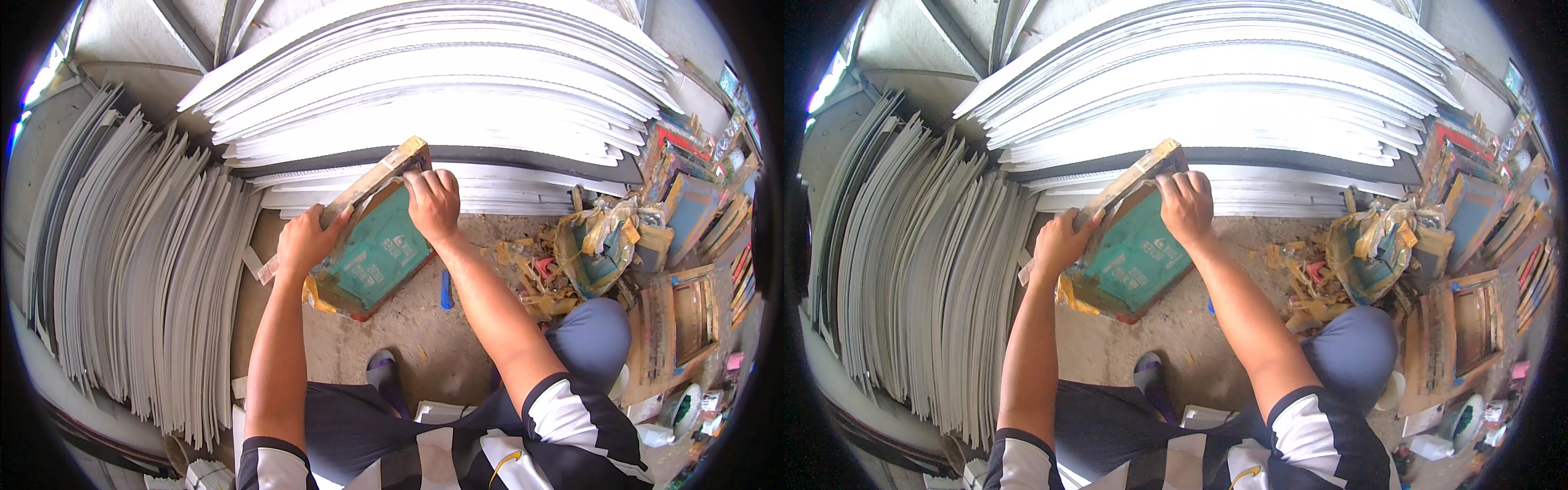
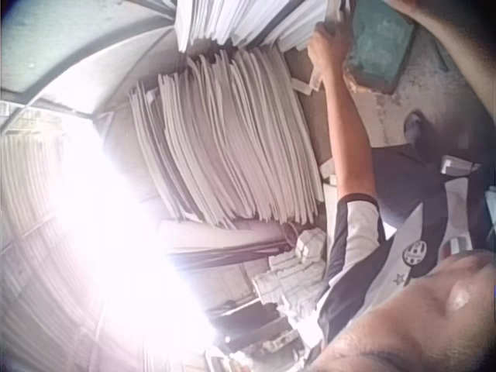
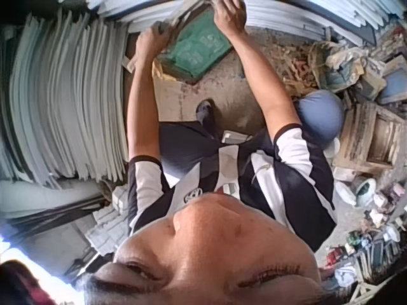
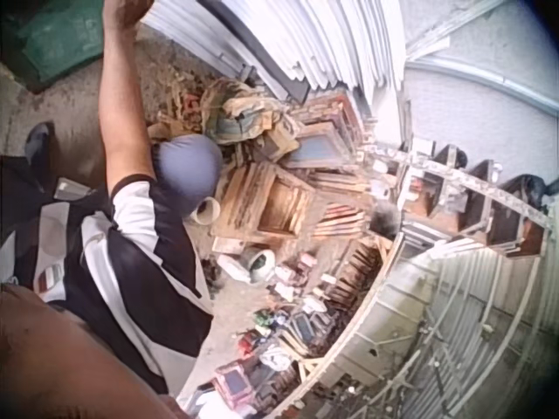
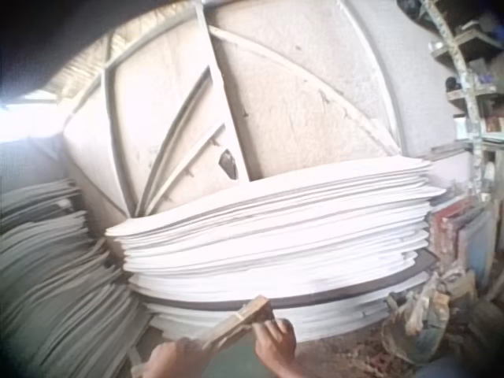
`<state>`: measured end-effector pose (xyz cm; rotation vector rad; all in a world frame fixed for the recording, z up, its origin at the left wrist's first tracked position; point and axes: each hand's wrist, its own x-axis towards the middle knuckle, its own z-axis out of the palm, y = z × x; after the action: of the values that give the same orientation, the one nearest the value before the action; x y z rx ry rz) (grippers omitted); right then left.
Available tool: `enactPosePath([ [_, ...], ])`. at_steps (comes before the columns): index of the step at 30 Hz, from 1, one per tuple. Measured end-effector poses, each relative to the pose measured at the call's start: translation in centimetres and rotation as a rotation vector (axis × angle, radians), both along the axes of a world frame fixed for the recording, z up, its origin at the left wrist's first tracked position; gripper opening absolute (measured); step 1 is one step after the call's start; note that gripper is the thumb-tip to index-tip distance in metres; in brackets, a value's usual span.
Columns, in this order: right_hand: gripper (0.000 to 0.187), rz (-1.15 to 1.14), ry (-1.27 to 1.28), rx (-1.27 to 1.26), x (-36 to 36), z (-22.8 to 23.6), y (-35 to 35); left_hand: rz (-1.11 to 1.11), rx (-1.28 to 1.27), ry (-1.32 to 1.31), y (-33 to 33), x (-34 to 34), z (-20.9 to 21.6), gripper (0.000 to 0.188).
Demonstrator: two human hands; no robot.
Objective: The person sits on the floor and scrapes a green rectangular board with a blue utility knife. They repeatedly scrape the edges and surface of the board to remove a yellowish residue or adhesive, occasionally turning the board to access different sides.
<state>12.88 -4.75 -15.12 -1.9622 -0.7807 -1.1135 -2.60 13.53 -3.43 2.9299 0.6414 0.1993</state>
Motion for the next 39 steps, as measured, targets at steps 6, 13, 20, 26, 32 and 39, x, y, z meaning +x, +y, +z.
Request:
enactPosePath([
  [6, 0.009, 0.074, -0.028, 0.077, -0.9, -2.6, 0.6, 0.068, -0.066, 0.064, -0.2, 0.6, 0.6, 0.076],
  [13, 0.02, 0.053, 0.074, 0.036, -1.0, -0.2, 1.1, 0.01, -0.031, 0.002, -0.9, 4.1, -0.3, 0.067],
  [20, 0.029, 0.033, -0.09, 0.06, -0.5, -0.3, 1.8, 0.01, -0.026, 0.009, -1.1, 5.7, -0.4, 0.064],
  [26, 0.024, 0.119, -0.04, 0.081, -0.6, -1.0, 2.0, 0.022, 0.0, 0.015, -1.0, 5.7, -0.5, 0.065],
  [32, 0.022, 0.185, -0.075, 0.083, 0.3, -1.8, 1.7, 0.007, 0.001, 0.007, -1.0, 6.1, -0.6, 0.063],
  [39, 0.021, 0.204, 0.05, 0.33, -5.3, 1.1, 0.5, 0.04, -0.037, 0.022, -1.2, 5.7, -0.3, 0.064],
])
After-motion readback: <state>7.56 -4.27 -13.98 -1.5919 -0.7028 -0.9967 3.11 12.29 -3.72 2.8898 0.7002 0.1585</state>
